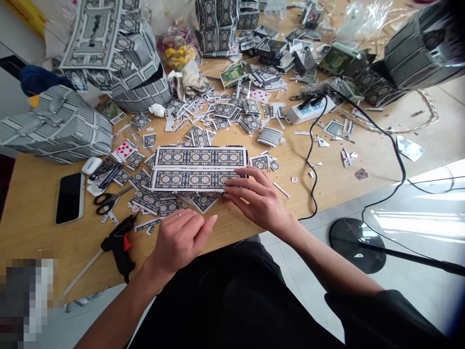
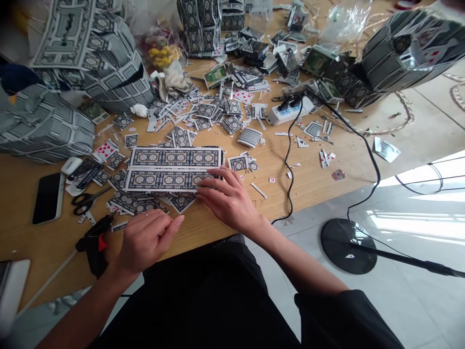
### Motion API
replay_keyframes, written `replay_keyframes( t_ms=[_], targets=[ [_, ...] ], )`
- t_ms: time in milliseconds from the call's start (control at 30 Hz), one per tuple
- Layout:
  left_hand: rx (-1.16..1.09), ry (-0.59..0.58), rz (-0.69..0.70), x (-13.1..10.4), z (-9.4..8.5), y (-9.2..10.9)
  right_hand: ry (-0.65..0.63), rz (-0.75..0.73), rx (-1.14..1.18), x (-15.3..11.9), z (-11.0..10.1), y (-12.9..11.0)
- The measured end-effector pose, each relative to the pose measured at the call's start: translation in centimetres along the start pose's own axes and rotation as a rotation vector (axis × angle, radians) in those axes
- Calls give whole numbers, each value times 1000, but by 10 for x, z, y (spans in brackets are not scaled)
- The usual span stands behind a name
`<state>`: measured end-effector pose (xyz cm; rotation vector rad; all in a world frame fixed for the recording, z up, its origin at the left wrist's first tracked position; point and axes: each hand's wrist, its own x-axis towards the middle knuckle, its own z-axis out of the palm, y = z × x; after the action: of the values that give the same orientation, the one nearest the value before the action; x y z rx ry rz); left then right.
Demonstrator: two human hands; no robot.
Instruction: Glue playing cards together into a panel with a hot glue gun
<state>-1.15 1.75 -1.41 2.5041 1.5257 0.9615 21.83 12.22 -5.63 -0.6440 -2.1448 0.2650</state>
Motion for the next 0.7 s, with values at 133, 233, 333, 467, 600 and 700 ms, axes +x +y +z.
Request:
replay_keyframes(
  t_ms=[133,233,333,467,600,700],
  targets=[
    [6,17,-42,-13,-4,2,-48,-51,-4,2,0,-3],
    [-15,65,-67,-23,-8,2,-85,-40,-46,4,2,-8],
    [-26,116,-87,-33,-12,0,-72,34,-12,8,0,-8],
    [-29,151,-122,-46,-18,-5,156,311,-66,13,-19,12],
    [-20,159,-175,-59,-23,-9,154,559,-230,15,-46,40],
    [-19,165,-210,-68,-25,-11,70,506,-272,16,-56,45]
  ],
)
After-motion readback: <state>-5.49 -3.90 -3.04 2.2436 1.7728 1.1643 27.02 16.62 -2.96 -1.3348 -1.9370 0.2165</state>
